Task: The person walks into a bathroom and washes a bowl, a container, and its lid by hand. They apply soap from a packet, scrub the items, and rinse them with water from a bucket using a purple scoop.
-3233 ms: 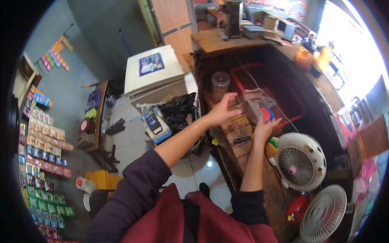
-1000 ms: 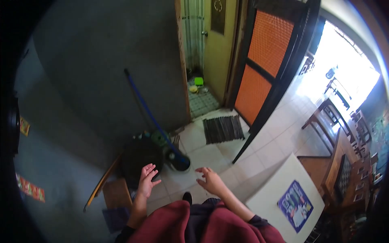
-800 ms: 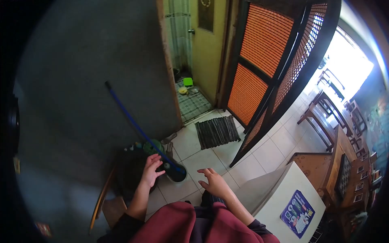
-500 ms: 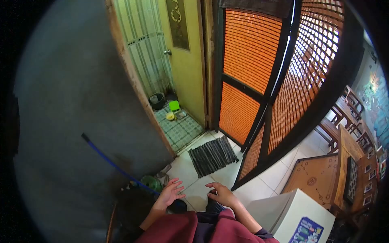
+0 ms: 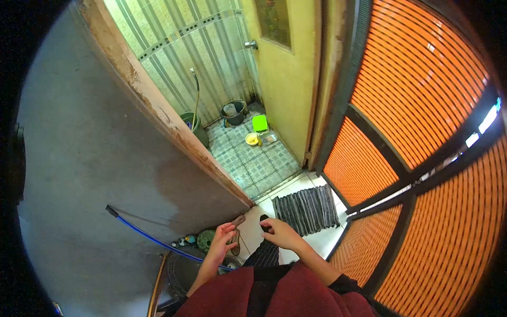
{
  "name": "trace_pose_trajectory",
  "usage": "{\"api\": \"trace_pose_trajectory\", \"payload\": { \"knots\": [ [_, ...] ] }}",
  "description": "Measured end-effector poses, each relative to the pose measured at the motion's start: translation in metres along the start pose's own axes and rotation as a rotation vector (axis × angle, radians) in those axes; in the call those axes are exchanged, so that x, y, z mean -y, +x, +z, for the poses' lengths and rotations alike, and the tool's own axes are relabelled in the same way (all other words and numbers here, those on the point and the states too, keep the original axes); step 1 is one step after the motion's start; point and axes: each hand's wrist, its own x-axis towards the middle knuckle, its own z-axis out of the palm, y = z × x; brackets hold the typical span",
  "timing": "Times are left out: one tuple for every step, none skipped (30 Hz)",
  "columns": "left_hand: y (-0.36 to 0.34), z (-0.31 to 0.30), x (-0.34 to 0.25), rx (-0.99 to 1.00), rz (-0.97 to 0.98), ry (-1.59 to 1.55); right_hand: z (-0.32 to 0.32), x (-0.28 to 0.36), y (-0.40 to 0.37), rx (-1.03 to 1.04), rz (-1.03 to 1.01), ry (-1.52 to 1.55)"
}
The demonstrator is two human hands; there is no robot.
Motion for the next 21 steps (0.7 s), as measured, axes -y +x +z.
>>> {"api": "trace_pose_trajectory", "payload": {
  "knots": [
    [0.019,-0.011,0.0,0.012,-0.006,-0.042,-0.009,0.003,0.017,0.01,0.001,-0.005],
    [0.039,-0.014,-0.013,0.012,0.0,-0.043,-0.019,0.007,0.037,0.1,-0.011,-0.073],
    [0.057,-0.018,-0.027,-0.01,-0.017,-0.059,-0.028,0.011,0.058,0.185,-0.019,-0.138],
    [0.071,-0.022,-0.038,-0.034,-0.049,-0.077,-0.037,0.014,0.077,0.186,-0.01,-0.132],
    [0.092,-0.025,-0.05,-0.01,-0.058,-0.083,-0.049,0.014,0.095,0.109,-0.025,-0.31],
    [0.106,-0.023,-0.064,-0.01,-0.076,-0.094,-0.058,0.014,0.11,0.036,-0.041,-0.494],
    [0.126,-0.019,-0.081,0.041,0.004,-0.057,-0.068,0.017,0.125,-0.007,-0.002,-0.552],
    [0.146,-0.015,-0.097,0.09,0.081,-0.02,-0.079,0.016,0.144,-0.005,0.006,-0.561],
    [0.169,-0.012,-0.105,0.104,0.093,0.044,-0.089,0.012,0.162,-0.026,0.057,-0.43],
    [0.188,-0.009,-0.113,0.107,0.074,0.035,-0.096,0.005,0.177,-0.046,0.111,-0.297],
    [0.209,-0.004,-0.121,0.152,0.052,0.026,-0.102,-0.005,0.192,-0.081,0.188,-0.163],
    [0.226,0.002,-0.13,0.196,0.03,0.017,-0.104,-0.03,0.206,-0.151,0.195,-0.093],
    [0.241,0.01,-0.137,0.186,-0.001,-0.004,-0.105,-0.062,0.216,-0.16,0.202,-0.279],
    [0.261,0.011,-0.13,0.188,-0.013,-0.01,-0.108,-0.089,0.222,-0.168,0.2,-0.465],
    [0.288,0.01,-0.114,0.17,0.106,0.113,-0.114,-0.107,0.221,-0.062,0.298,-0.62],
    [0.307,0.012,-0.111,0.148,0.231,0.233,-0.122,-0.115,0.222,0.048,0.39,-0.778],
    [0.321,0.01,-0.106,0.112,0.227,0.302,-0.132,-0.124,0.221,0.124,0.386,-0.725],
    [0.336,0.003,-0.097,0.1,0.224,0.288,-0.143,-0.125,0.222,0.205,0.38,-0.671],
    [0.354,-0.008,-0.08,0.04,0.23,0.324,-0.153,-0.136,0.227,0.231,0.346,-0.56],
    [0.366,-0.016,-0.07,-0.026,0.238,0.356,-0.162,-0.15,0.236,0.261,0.308,-0.454],
    [0.37,-0.019,-0.072,-0.069,0.103,0.148,-0.168,-0.166,0.242,0.15,0.205,-0.413]
  ]
}}
